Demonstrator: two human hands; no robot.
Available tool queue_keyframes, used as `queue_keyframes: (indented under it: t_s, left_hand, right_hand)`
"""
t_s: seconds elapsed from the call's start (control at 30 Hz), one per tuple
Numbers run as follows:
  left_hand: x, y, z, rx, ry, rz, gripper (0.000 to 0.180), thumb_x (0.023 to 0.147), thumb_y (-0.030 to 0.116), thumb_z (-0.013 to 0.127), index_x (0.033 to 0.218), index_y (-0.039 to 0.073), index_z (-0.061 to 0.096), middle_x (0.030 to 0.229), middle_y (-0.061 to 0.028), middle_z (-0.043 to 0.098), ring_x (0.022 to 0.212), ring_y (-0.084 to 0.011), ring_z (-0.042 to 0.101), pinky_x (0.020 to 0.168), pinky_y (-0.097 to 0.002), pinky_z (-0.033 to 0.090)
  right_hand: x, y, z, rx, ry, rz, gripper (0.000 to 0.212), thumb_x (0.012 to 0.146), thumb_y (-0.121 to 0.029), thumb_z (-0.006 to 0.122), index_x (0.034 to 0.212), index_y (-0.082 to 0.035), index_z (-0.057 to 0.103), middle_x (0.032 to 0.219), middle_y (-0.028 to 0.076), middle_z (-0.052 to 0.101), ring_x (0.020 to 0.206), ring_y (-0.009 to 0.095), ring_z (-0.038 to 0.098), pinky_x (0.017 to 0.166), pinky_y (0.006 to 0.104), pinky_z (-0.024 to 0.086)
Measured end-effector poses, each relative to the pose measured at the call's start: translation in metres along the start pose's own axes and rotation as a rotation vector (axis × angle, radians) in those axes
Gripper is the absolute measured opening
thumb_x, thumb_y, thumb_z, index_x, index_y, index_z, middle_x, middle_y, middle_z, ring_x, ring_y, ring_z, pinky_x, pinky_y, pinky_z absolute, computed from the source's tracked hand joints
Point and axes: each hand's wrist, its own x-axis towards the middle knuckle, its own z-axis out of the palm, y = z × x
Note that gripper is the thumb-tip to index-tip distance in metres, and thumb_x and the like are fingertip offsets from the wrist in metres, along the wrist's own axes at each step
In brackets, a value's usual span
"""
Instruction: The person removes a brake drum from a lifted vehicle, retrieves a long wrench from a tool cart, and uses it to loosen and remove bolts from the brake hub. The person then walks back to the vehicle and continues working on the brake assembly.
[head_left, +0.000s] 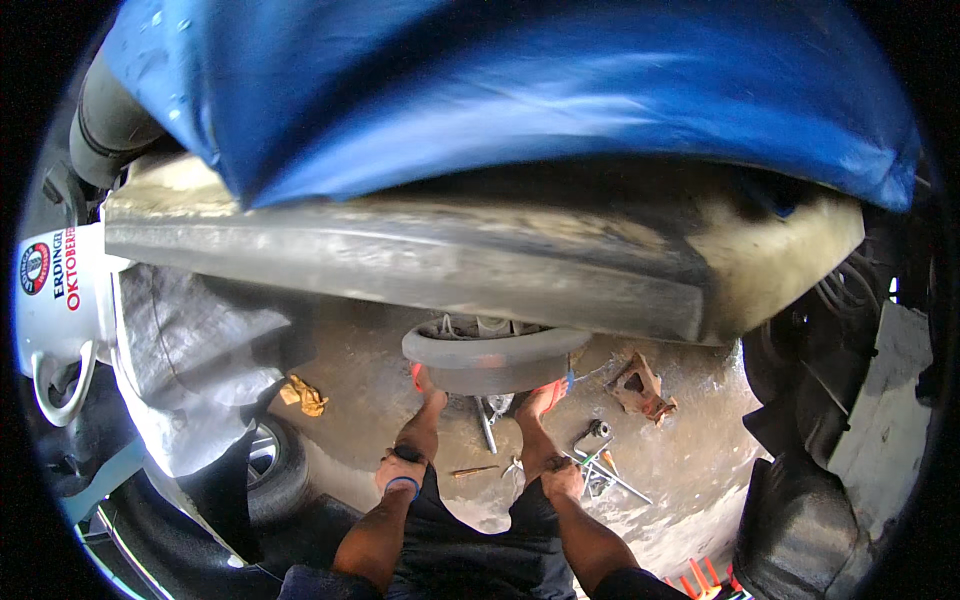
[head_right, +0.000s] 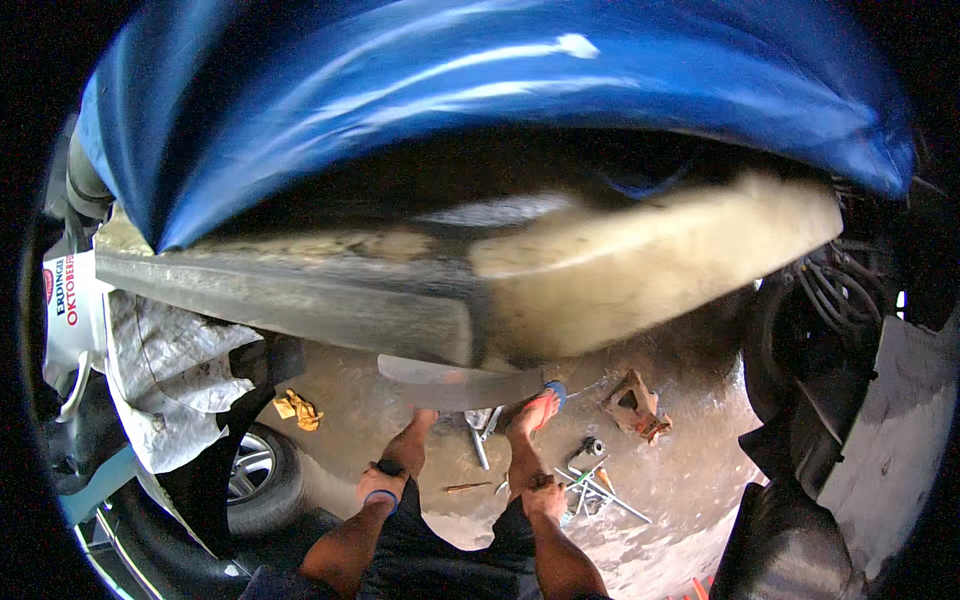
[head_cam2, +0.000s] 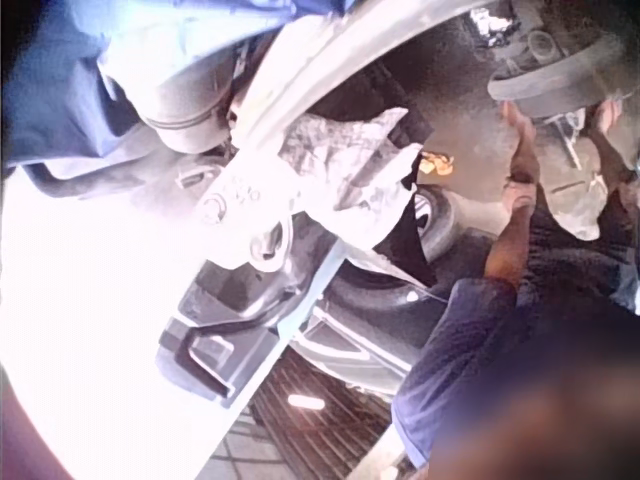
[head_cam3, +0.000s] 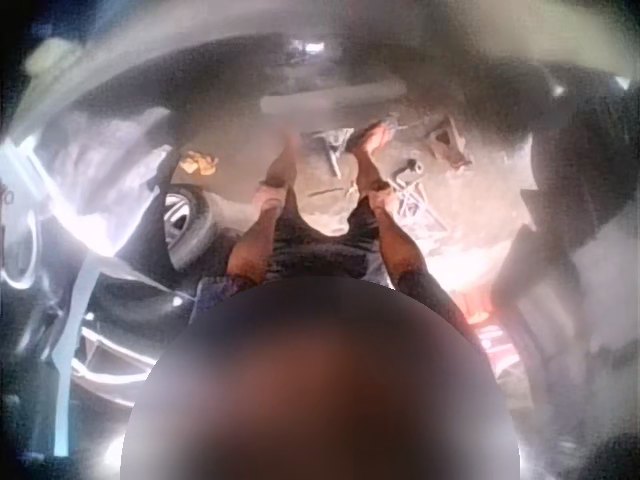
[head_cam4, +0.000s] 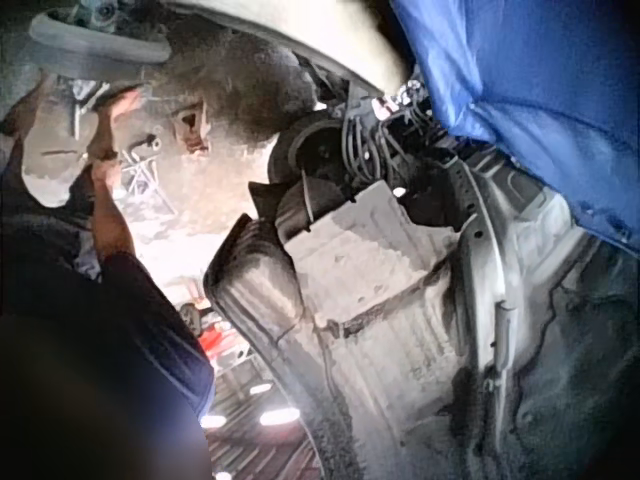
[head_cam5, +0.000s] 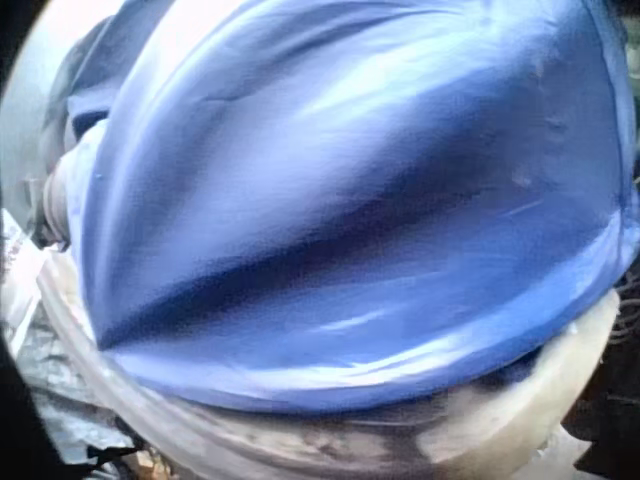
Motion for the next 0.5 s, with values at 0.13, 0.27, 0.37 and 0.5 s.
queue_keyframes:
  t_s: [0.13,0.27,0.37,0.5]
  left_hand:
    - [0.003,-0.003,0.001,-0.018,-0.022,-0.002,0.078,0.073,0.056,0.075,0.123,0.001,0.054,0.117,-0.0223,0.066,0.110,-0.0364,0.065,0.095,-0.0428,0.052]
    - [0.006,-0.006,0.005,-0.022,-0.026,-0.027,0.081,0.073,0.059,0.075,0.125,0.000,0.053,0.120,-0.0231,0.065,0.113,-0.0365,0.064,0.096,-0.0426,0.052]
    - [0.008,-0.008,0.009,-0.032,0.009,-0.021,0.078,0.072,0.054,0.077,0.122,0.000,0.054,0.116,-0.0234,0.066,0.108,-0.0371,0.066,0.094,-0.0428,0.053]
    - [0.010,-0.010,0.012,-0.045,0.024,-0.002,0.075,0.070,0.051,0.079,0.120,-0.001,0.054,0.115,-0.0238,0.066,0.106,-0.0377,0.066,0.093,-0.0432,0.053]
  right_hand:
    - [0.002,0.001,0.007,0.023,0.037,0.004,0.044,0.082,-0.036,0.059,0.115,-0.008,0.068,0.119,0.022,0.065,0.114,0.038,0.061,0.097,0.0444,0.050]
    - [0.001,0.001,0.010,0.017,0.045,-0.026,0.043,0.082,-0.035,0.059,0.114,-0.007,0.068,0.118,0.021,0.066,0.111,0.039,0.062,0.097,0.0453,0.050]
    - [0.002,0.000,0.008,0.018,0.043,-0.003,0.042,0.082,-0.034,0.060,0.113,-0.007,0.068,0.116,0.021,0.067,0.110,0.039,0.063,0.096,0.0455,0.050]
    - [0.006,0.000,0.005,-0.020,-0.085,0.023,0.065,0.073,-0.037,0.071,0.129,-0.010,0.057,0.130,0.021,0.056,0.118,0.038,0.059,0.099,0.0454,0.050]
